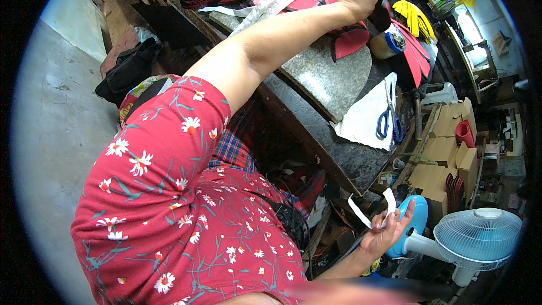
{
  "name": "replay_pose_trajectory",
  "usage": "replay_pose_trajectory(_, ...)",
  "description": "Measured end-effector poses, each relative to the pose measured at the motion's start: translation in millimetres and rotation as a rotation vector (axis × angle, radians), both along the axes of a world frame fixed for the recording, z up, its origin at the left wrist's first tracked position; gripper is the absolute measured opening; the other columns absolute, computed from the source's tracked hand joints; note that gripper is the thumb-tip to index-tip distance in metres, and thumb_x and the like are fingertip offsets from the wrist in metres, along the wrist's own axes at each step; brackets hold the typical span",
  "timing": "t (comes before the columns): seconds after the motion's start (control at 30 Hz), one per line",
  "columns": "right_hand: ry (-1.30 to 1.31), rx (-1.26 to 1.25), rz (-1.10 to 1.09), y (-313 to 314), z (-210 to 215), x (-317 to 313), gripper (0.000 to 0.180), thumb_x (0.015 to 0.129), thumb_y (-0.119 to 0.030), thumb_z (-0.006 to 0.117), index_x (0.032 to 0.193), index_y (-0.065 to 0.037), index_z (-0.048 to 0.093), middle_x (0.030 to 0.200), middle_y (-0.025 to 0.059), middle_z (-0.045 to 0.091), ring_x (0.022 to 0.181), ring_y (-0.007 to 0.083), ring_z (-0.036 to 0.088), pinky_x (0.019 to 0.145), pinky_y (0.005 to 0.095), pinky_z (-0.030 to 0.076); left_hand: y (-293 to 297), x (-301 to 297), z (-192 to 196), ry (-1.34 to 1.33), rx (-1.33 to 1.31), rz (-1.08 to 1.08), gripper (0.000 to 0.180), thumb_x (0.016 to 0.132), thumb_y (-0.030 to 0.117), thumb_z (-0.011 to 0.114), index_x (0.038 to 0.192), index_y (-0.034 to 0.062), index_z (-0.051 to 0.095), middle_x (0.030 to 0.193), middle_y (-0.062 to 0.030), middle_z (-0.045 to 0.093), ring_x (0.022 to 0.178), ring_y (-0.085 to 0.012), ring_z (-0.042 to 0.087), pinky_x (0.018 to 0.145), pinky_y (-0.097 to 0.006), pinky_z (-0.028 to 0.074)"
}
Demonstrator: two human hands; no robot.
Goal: The person uses scissors to cut white fabric strips and pink foam pieces on a cluttered workbench. They repeatedly position the material, trim edges, and set finished pieces aside.
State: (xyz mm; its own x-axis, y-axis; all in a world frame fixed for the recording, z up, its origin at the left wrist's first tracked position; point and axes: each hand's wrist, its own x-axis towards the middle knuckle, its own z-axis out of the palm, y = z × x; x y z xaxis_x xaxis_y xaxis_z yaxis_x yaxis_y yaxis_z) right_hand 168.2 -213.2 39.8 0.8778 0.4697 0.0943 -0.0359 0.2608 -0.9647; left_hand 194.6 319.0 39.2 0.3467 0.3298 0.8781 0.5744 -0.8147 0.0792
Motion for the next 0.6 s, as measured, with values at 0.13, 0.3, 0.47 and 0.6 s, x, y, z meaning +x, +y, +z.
replay_pose_trajectory(0.13, -0.032, -0.03, 0.041, 16.0, 5.3, -3.1, 0.069, 0.089, 0.005, 0.058, 0.151, -0.006, 0.029, 0.088, 0.0015, 0.056, 0.056, 0.004, 0.046, 0.043, 0.0169, 0.039, -4.0, -10.6, 15.1, -0.353, -0.191, -0.181, 0.023, 0.086, 0.019, 0.057, 0.105, 0.0138, 0.069, 0.096, -0.0107, 0.072, 0.096, -0.0287, 0.068, 0.107, -0.057, 0.036)
replay_pose_trajectory(0.3, -0.078, -0.053, 0.086, 24.8, 13.5, -8.2, 0.067, 0.091, 0.006, 0.057, 0.151, -0.008, 0.029, 0.091, 0.0037, 0.056, 0.054, 0.0029, 0.044, 0.041, 0.0172, 0.036, -20.5, -39.0, 50.4, -0.597, -0.429, -0.296, 0.019, 0.095, 0.019, 0.053, 0.109, 0.0127, 0.065, 0.099, -0.0183, 0.07, 0.096, -0.0364, 0.067, 0.102, -0.051, 0.041)
replay_pose_trajectory(0.47, -0.157, -0.092, 0.061, 32.7, 16.4, -6.2, 0.072, 0.088, 0.01, 0.059, 0.151, -0.009, 0.031, 0.091, 0.0042, 0.06, 0.052, 0.0026, 0.043, 0.041, 0.0158, 0.034, -57.5, -69.8, 68.1, -0.488, -0.362, -0.606, 0.02, 0.097, 0.017, 0.055, 0.112, 0.0074, 0.063, 0.096, -0.02, 0.069, 0.093, -0.0372, 0.068, 0.076, -0.041, 0.054)
replay_pose_trajectory(0.6, -0.236, -0.154, 0.088, 33.8, 16.4, -2.8, 0.074, 0.085, 0.011, 0.06, 0.151, -0.008, 0.033, 0.09, 0.0052, 0.064, 0.054, 0.0017, 0.043, 0.042, 0.0151, 0.03, -95.7, -100.6, 27.7, -0.209, -0.134, -0.958, 0.018, 0.09, 0.016, 0.058, 0.105, 0.0145, 0.069, 0.096, -0.0069, 0.071, 0.091, -0.0263, 0.069, 0.091, -0.038, 0.05)
